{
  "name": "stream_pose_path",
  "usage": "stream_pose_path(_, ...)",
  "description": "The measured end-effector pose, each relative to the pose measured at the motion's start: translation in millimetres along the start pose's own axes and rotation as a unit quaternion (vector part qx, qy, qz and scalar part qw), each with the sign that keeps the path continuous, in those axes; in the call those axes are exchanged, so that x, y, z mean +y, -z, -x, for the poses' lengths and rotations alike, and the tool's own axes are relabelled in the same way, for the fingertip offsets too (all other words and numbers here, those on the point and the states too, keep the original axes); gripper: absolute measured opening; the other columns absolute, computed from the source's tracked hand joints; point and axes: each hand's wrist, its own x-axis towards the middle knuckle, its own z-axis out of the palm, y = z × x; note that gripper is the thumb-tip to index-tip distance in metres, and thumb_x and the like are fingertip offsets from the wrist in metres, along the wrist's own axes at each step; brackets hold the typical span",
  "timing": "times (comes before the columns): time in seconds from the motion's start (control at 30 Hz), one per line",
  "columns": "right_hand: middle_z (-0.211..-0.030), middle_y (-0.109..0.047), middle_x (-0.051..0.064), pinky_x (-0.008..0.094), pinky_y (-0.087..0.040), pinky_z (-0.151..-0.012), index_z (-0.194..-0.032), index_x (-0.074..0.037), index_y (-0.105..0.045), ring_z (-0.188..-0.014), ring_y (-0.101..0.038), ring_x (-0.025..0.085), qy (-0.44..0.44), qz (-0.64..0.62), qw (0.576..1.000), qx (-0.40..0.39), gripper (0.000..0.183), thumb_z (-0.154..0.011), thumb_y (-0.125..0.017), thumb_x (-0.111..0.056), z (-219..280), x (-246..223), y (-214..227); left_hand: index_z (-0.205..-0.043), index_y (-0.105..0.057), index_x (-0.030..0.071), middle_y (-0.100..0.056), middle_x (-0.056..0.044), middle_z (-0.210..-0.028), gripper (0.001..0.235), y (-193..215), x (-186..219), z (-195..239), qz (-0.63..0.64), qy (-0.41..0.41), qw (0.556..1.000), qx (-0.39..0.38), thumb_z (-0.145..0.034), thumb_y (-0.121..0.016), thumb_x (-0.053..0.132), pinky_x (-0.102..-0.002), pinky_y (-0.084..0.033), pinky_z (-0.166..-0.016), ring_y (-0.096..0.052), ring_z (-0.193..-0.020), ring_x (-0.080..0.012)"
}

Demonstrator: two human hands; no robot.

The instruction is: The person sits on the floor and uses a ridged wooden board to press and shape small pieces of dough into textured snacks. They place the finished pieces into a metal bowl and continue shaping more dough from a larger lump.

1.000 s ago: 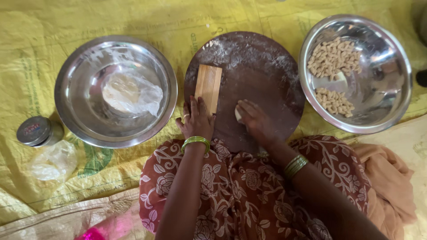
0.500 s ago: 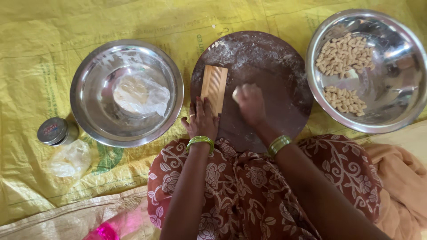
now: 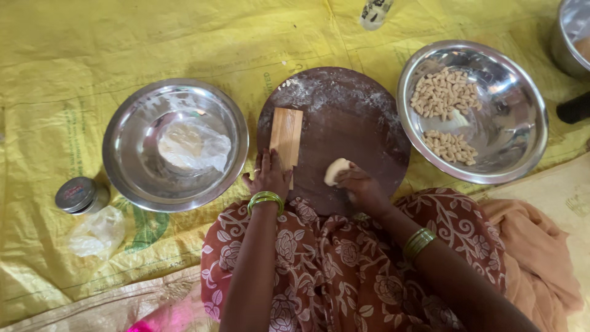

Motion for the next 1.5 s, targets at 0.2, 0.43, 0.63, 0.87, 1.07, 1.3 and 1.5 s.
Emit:
stream_pose_path(0.2, -0.099, -0.071, 0.01, 0.044, -0.049, -0.095, -0.094, -0.008, -0.07, -0.092, -0.068, 0.024, -0.207, -0.057, 0.973, 0.084, 0.017, -0.084, -0.082, -0.013, 12.6, 2.6, 12.2, -0.162, -0.019, 0.02, -0.016, 0.003, -0.17, 0.078, -1.5, -0.2, -2.1, 0.007, 0.011, 1.0, -0.017, -0.099, -0.05, 0.053, -0.066, -0.019, -0.119, -0.019, -0.155, -0.0159)
stream_pose_path(0.43, -0.113, -0.058, 0.021, 0.042, -0.055, -0.079, -0.111, 0.003, -0.059, -0.094, -0.06, 0.031, -0.247, 0.015, 0.935, 0.254, 0.061, -0.066, -0.093, -0.018, 3.1, -5.0, 9.9, -0.161, -0.024, 0.018, -0.026, -0.003, -0.168, 0.075, -0.6, 4.4, -2.9, 0.017, 0.017, 1.0, 0.015, -0.099, -0.055, 0.049, -0.065, -0.023, -0.118, -0.026, -0.153, -0.0214)
stream_pose_path(0.63, -0.137, -0.065, 0.023, 0.043, -0.057, -0.1, -0.141, -0.003, -0.057, -0.126, -0.064, 0.038, -0.057, 0.196, 0.968, 0.148, 0.072, -0.073, -0.082, -0.008, -14.5, -15.1, -5.3, -0.161, -0.023, 0.021, -0.026, -0.008, -0.166, 0.08, -0.1, 13.8, -3.7, 0.033, 0.022, 0.999, 0.015, -0.094, -0.063, 0.041, -0.068, -0.026, -0.113, -0.026, -0.152, -0.0295)
stream_pose_path(0.87, -0.104, -0.074, 0.011, 0.039, -0.061, -0.071, -0.11, -0.005, -0.069, -0.092, -0.074, 0.025, 0.03, 0.305, 0.951, -0.049, 0.026, -0.087, -0.076, -0.016, -87.2, 31.8, -5.7, -0.161, -0.022, 0.015, -0.025, -0.013, -0.166, 0.081, -7.4, 18.5, -6.2, -0.013, 0.02, 1.0, 0.02, -0.096, -0.061, 0.043, -0.068, -0.027, -0.113, -0.028, -0.151, -0.0326)
stream_pose_path(1.07, -0.071, -0.073, 0.013, 0.039, -0.055, -0.042, -0.104, -0.002, -0.069, -0.053, -0.071, 0.023, -0.041, 0.317, 0.946, -0.053, 0.017, -0.093, -0.068, -0.015, -136.8, 48.9, -18.0, -0.161, -0.021, 0.015, -0.024, -0.015, -0.166, 0.081, -9.3, 17.7, -7.6, -0.025, 0.014, 0.999, 0.027, -0.096, -0.06, 0.046, -0.068, -0.026, -0.113, -0.027, -0.15, -0.0335)
stream_pose_path(1.3, -0.088, -0.073, 0.018, 0.044, -0.059, -0.057, -0.101, -0.001, -0.066, -0.074, -0.073, 0.029, -0.147, 0.328, 0.931, -0.063, 0.027, -0.101, -0.061, -0.027, -132.4, 24.0, -25.9, -0.161, -0.023, 0.018, -0.026, -0.014, -0.165, 0.081, -8.5, 12.8, -4.3, 0.005, 0.0, 0.998, 0.055, -0.095, -0.061, 0.048, -0.069, -0.027, -0.113, -0.028, -0.15, -0.0331)
stream_pose_path(1.5, -0.138, -0.057, 0.019, 0.052, -0.041, -0.108, -0.15, -0.006, -0.049, -0.13, -0.051, 0.033, -0.083, 0.326, 0.938, -0.088, 0.051, -0.102, -0.058, -0.02, -93.9, -15.3, -34.0, -0.161, -0.025, 0.026, -0.029, -0.007, -0.166, 0.078, -6.8, 6.7, -7.2, 0.017, 0.019, 0.999, 0.026, -0.096, -0.059, 0.052, -0.067, -0.029, -0.114, -0.029, -0.152, -0.0289)
